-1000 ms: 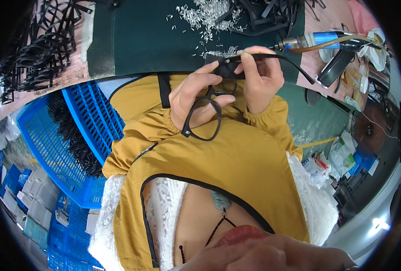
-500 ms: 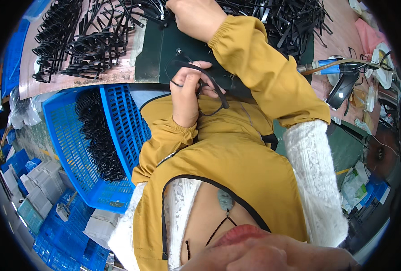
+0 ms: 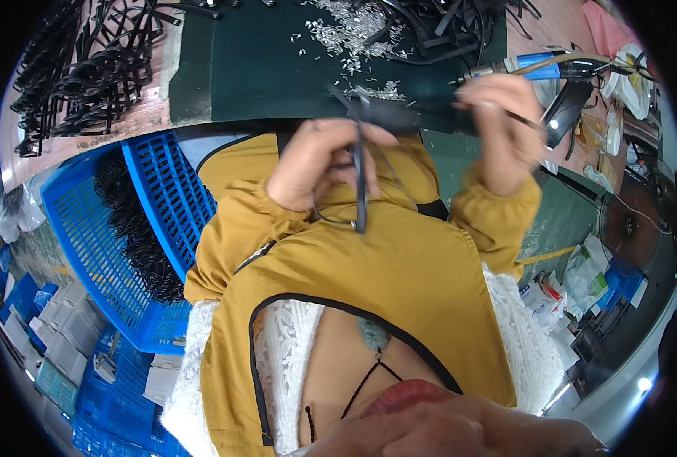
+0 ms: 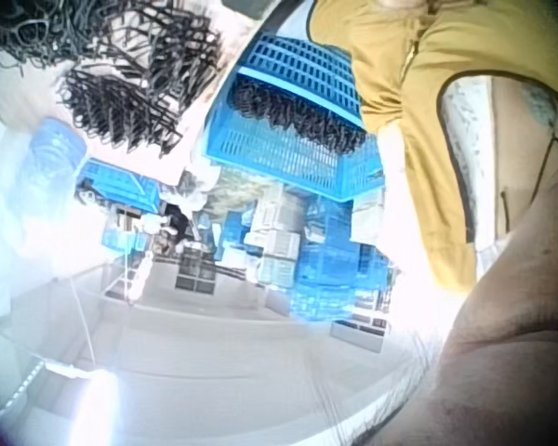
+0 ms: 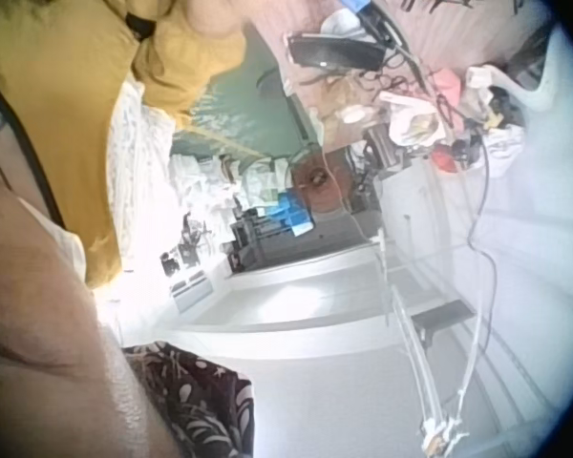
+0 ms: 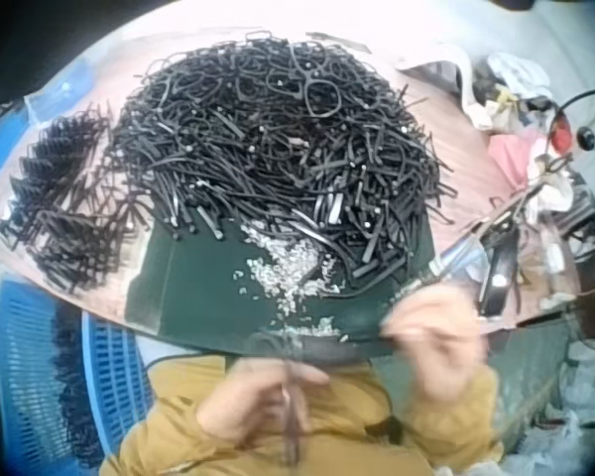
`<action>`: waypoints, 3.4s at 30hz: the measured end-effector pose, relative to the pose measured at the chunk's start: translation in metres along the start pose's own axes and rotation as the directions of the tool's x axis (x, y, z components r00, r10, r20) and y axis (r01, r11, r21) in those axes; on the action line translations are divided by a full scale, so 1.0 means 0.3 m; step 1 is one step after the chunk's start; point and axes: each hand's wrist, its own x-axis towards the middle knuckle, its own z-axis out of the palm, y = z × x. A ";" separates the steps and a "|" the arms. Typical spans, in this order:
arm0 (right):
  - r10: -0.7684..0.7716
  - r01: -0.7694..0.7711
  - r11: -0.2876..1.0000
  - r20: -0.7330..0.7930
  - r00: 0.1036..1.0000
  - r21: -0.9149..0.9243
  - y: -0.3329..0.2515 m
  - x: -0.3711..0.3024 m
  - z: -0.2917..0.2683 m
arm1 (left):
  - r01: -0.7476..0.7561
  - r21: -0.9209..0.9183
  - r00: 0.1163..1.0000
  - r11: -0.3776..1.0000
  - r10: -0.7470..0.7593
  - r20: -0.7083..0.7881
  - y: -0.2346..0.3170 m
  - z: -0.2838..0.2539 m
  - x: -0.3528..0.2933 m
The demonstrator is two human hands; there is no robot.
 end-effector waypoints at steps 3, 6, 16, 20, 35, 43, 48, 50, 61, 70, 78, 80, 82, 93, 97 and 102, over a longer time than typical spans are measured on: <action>0.169 -0.155 0.984 0.169 0.971 -0.092 0.076 -0.098 0.115 | 0.120 -0.107 0.992 0.987 -0.116 0.046 -0.038 0.055 0.027; 0.501 -0.463 0.723 0.073 0.863 0.513 0.111 -0.158 0.165 | 0.099 -0.061 0.994 0.993 -0.102 -0.036 -0.057 0.064 0.035; 0.147 -0.156 0.987 0.162 0.976 0.042 0.129 -0.084 0.179 | 0.044 -0.049 0.999 0.998 -0.044 0.004 -0.041 0.075 0.042; 0.199 -0.222 0.970 0.196 0.960 0.099 0.146 -0.072 0.179 | 0.045 -0.081 0.999 0.996 -0.046 -0.013 -0.026 0.081 0.042; 0.266 0.044 0.913 -0.674 0.689 0.406 0.375 0.105 -0.096 | -0.414 0.199 0.908 0.888 0.420 0.014 0.131 0.078 0.136; 0.338 -0.004 0.260 -0.087 0.937 0.966 0.343 0.171 0.050 | -0.374 -0.223 0.927 0.900 0.356 -0.117 0.060 -0.042 0.012; 0.363 -0.008 0.403 -0.152 0.920 0.915 0.320 0.173 0.142 | -0.246 -0.250 0.969 0.936 0.233 -0.083 -0.015 -0.026 0.004; 0.401 0.050 0.384 -0.215 0.890 0.922 0.322 0.182 0.166 | -0.246 -0.232 0.969 0.941 0.231 -0.088 -0.019 -0.018 0.006; 0.332 -0.020 0.280 -0.077 0.940 0.960 0.223 0.165 0.133 | 0.104 -0.379 0.992 0.920 -0.125 -0.030 -0.095 0.065 0.003; 0.260 -0.020 0.331 -0.071 0.963 0.943 0.091 -0.005 0.156 | 0.092 -0.522 0.994 0.848 -0.052 0.092 -0.178 0.039 0.044; 0.213 -0.030 0.415 -0.065 0.975 0.910 0.063 0.014 0.192 | 0.114 -0.513 0.993 0.851 -0.088 0.075 -0.166 0.037 0.042; 0.246 -0.020 0.368 -0.077 0.966 0.930 0.070 0.013 0.207 | 0.127 -0.486 0.992 0.865 -0.111 0.061 -0.166 0.032 0.044; 0.286 -0.010 0.321 -0.086 0.954 0.947 0.078 0.010 0.222 | 0.124 -0.468 0.992 0.875 -0.099 0.078 -0.169 0.026 0.048; 0.317 -0.107 0.270 0.016 0.948 0.957 0.159 0.106 0.181 | 0.092 -0.312 0.995 0.946 -0.102 -0.018 -0.131 0.025 0.013; 0.394 0.011 0.440 -0.204 0.896 0.898 0.262 0.206 0.200 | -0.030 -0.344 0.999 0.939 0.039 0.019 -0.098 -0.013 -0.018; 0.453 -0.005 0.433 -0.213 0.865 0.901 0.315 0.207 0.193 | -0.255 -0.317 0.961 0.914 0.277 0.026 0.018 -0.035 -0.043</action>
